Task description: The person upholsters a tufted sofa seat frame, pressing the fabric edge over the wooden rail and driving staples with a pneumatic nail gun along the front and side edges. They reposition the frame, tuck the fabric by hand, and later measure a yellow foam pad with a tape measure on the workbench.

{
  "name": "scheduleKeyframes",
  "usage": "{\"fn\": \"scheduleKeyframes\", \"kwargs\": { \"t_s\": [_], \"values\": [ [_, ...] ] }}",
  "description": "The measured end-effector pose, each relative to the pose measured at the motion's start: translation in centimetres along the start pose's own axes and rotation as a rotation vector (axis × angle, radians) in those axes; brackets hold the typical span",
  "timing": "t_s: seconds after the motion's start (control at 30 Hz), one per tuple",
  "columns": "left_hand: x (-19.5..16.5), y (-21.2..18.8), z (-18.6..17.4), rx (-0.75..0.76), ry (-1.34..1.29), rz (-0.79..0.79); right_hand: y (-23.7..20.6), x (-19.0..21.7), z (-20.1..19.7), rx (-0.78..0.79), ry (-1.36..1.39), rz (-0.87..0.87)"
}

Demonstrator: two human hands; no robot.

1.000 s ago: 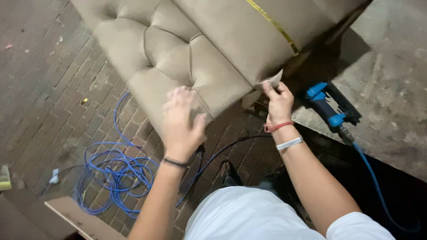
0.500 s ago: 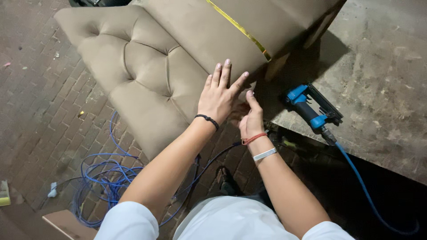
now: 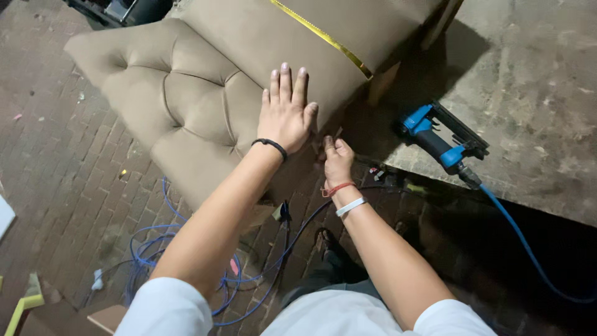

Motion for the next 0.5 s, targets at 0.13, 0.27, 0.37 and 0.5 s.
{"fn": "scheduleKeyframes", "kwargs": {
  "t_s": [0.13,0.27,0.37,0.5],
  "values": [
    [-1.7,-1.7,1.6,0.115,0.090,0.057,0.8,-0.3,0.3,0.048,0.016,0.000],
    [-2.1,-1.6,1.3,0.210,0.104,-0.022,1.9,-0.1,0.7,0.109,-0.152,-0.093],
    [-2.6,-1.0,0.2,0.185,0.114,-0.034,2.6,0.9,-0.2,0.195,-0.391,-0.102],
    [-3.2,-0.8,-0.1,0.191,0.132,-0.087,1.2,8.1,-7.0,0.111,-1.030,-0.686]
  ]
}}
Point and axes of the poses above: each hand's wrist, its own y-axis towards the middle knuckle, its own z-axis out of the palm, x = y × z, the point moved 6 cm from there along y, towards the middle knuckle, and after that the axes turned 7 degrees about z, right-handed, at the moved point
